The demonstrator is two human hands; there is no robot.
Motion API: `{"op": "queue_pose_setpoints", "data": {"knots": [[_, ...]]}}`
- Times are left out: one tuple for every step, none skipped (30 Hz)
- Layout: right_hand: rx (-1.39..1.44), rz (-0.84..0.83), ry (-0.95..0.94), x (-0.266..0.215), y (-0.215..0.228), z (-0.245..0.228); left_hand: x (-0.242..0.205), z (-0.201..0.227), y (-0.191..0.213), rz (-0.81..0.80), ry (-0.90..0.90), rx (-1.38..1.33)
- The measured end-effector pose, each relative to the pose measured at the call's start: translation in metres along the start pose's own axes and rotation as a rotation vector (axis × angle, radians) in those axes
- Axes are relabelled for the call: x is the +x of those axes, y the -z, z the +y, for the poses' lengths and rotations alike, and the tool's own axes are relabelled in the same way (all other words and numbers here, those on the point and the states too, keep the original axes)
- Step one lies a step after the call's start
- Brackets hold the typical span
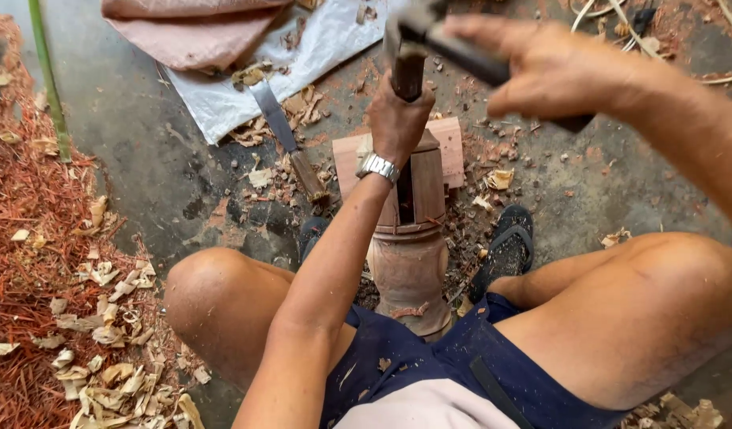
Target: The person uses a hammer and chisel to carve and shape a wooden furniture component.
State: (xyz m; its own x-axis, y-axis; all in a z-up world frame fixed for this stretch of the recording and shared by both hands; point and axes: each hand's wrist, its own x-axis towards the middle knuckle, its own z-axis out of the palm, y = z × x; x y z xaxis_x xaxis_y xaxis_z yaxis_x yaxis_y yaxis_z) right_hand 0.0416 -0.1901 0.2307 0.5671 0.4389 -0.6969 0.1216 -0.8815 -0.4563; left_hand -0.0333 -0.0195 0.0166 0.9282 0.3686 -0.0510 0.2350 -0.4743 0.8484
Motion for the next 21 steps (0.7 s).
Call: {"op": "queue_pose_setpoints", "data": {"knots": [[0.024, 0.101, -0.030, -0.001, 0.009, -0.003, 0.002, 0.002, 0.001, -0.003, -0.020, -0.013], [0.049, 0.202, -0.060, -0.002, 0.019, -0.007, 0.004, 0.004, 0.002, -0.005, -0.040, -0.026], [0.049, 0.201, -0.061, -0.003, 0.016, -0.005, 0.002, 0.003, 0.003, -0.006, -0.039, -0.026], [0.072, 0.232, -0.048, -0.004, 0.013, -0.004, 0.000, 0.003, 0.004, -0.010, -0.081, -0.058], [0.094, 0.262, -0.032, -0.004, 0.012, -0.003, -0.001, 0.003, 0.006, -0.012, -0.121, -0.088], [0.092, 0.260, -0.030, -0.004, 0.007, -0.001, -0.004, 0.006, 0.008, -0.010, -0.119, -0.087], [0.126, 0.310, -0.008, -0.005, 0.003, 0.001, -0.006, 0.009, 0.011, -0.013, -0.130, -0.099], [0.160, 0.360, 0.014, -0.006, -0.002, 0.004, -0.008, 0.013, 0.013, -0.015, -0.141, -0.110], [0.160, 0.366, 0.014, -0.006, -0.011, 0.005, -0.010, 0.015, 0.014, -0.016, -0.146, -0.112], [0.080, 0.222, 0.052, -0.005, -0.020, 0.007, -0.013, 0.015, 0.014, -0.025, -0.106, -0.115], [0.001, 0.073, 0.092, -0.004, -0.032, 0.008, -0.017, 0.014, 0.016, -0.032, -0.061, -0.114], [0.002, 0.073, 0.095, -0.008, -0.021, 0.001, -0.008, 0.002, 0.008, -0.031, -0.062, -0.112], [0.005, 0.073, 0.032, -0.016, -0.011, -0.005, -0.002, -0.009, -0.001, -0.091, 0.000, -0.077], [0.009, 0.072, -0.032, -0.023, 0.000, -0.011, 0.004, -0.020, -0.009, -0.151, 0.061, -0.042], [0.005, 0.071, -0.036, -0.016, 0.007, 0.009, 0.004, -0.014, -0.007, -0.152, 0.063, -0.047], [0.211, 0.164, 0.017, -0.010, 0.015, 0.028, 0.005, -0.009, -0.004, -0.077, -0.002, -0.041], [0.421, 0.254, 0.073, -0.003, 0.019, 0.046, 0.003, -0.006, 0.002, -0.002, -0.063, -0.027], [0.421, 0.248, 0.071, 0.000, 0.011, 0.044, -0.004, -0.006, 0.002, -0.003, -0.057, -0.026], [0.401, 0.276, 0.075, 0.003, 0.009, 0.040, -0.005, -0.002, 0.003, 0.003, -0.072, -0.076], [0.381, 0.304, 0.079, 0.006, 0.007, 0.037, -0.005, 0.002, 0.004, 0.010, -0.088, -0.126], [0.379, 0.308, 0.082, 0.006, -0.005, 0.032, -0.005, 0.002, 0.005, 0.012, -0.092, -0.127]]}}
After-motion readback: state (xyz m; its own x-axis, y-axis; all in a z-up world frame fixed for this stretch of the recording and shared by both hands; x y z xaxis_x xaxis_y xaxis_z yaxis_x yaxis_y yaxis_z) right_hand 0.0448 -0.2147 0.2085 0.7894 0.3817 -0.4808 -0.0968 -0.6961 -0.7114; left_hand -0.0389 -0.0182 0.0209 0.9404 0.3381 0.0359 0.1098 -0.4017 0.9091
